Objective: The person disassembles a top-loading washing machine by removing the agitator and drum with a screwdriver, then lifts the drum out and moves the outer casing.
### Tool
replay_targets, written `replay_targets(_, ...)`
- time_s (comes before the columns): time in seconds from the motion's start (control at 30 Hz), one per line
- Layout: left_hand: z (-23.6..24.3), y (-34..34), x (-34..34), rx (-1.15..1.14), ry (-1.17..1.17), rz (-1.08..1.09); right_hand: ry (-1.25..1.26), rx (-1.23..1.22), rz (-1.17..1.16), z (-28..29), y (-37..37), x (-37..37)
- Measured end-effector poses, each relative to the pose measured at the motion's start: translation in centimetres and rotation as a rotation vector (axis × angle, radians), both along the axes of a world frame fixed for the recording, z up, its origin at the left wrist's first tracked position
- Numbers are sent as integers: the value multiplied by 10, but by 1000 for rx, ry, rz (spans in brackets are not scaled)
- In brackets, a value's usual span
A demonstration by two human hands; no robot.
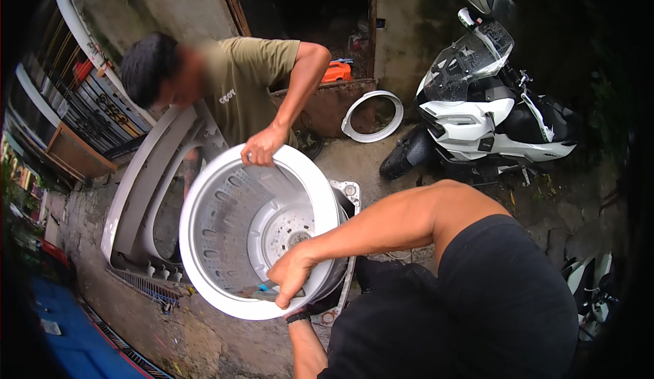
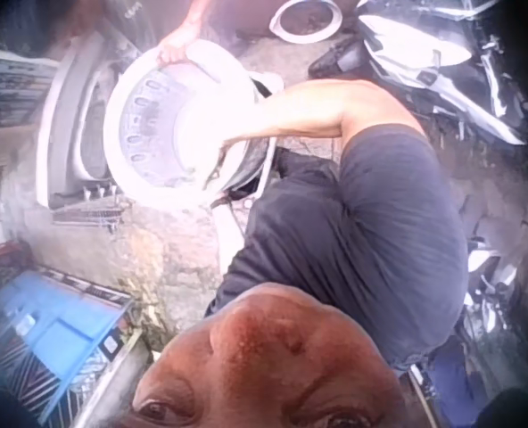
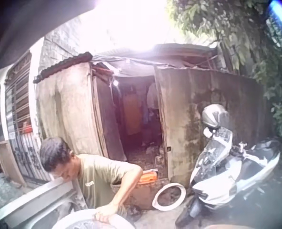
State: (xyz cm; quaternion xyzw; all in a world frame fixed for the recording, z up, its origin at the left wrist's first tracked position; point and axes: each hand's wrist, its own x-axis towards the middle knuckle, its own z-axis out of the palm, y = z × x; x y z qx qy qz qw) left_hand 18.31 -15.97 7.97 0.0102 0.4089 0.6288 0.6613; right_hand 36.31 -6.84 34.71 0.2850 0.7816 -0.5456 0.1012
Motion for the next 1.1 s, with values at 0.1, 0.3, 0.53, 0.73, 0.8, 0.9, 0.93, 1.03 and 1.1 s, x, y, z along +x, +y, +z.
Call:
replay_targets(0.1, 32, 6, -15, 46, -38, 4, -70, 65, 49, 54, -5, -10)
replay_targets(0.3, 76, -21, -40, 122, -167, -18, -75, 138, 76, 146, -18, 1)
replay_targets(0.53, 91, -32, 11, 110, -315, -78, -172, 105, 70, 188, -52, 23)
replay_targets(0.73, 105, -30, 8, 102, -407, -31, -158, 158, 39, 213, -60, 18)
replay_targets(0.8, 108, -25, 24, 78, -481, 2, -130, 209, 4, 237, -59, 48)
replay_targets(0.9, 51, -12, 56, -122, -500, 91, -73, 270, -40, 253, -41, 110)
replay_targets(0.93, 57, -3, 68, -80, -522, 91, -73, 272, -191, 262, -47, 129)
replay_targets(1.03, 94, 20, 83, 3, -542, 77, 76, 264, -658, 279, -64, 147)
replay_targets(1.1, 126, 29, 84, 32, -544, 31, 251, 382, -834, 272, -73, 177)
